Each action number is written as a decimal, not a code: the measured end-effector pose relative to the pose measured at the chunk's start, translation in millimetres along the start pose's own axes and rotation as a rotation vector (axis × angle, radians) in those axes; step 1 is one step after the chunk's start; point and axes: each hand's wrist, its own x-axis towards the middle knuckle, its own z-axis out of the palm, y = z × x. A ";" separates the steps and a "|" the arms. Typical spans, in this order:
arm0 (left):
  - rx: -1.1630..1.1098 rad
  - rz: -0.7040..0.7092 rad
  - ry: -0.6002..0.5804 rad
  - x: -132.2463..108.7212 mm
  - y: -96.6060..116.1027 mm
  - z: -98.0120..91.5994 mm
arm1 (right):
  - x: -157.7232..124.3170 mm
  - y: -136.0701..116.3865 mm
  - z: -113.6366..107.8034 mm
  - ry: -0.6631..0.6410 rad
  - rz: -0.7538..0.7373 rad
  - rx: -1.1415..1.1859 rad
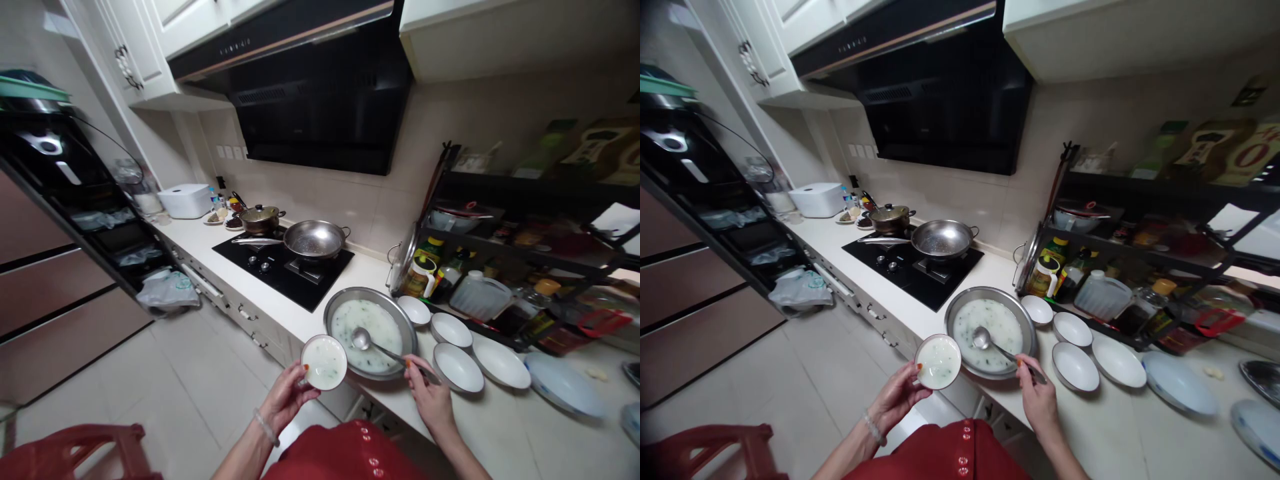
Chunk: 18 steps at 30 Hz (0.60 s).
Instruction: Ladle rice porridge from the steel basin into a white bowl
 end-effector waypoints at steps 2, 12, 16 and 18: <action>0.003 0.001 -0.020 0.4 0.2 -0.1 | 0.4 4.5 0.7 -0.026 -0.001 -0.021; -0.005 -0.006 -0.061 3.3 0.3 -1.1 | 3.1 -12.3 -2.2 0.110 0.131 0.152; -0.018 -0.008 -0.045 3.7 -0.3 0.5 | 7.2 -8.1 -5.6 0.128 0.113 0.178; -0.016 -0.012 -0.040 3.5 -0.9 0.8 | 8.6 -4.4 -6.9 0.135 0.112 0.181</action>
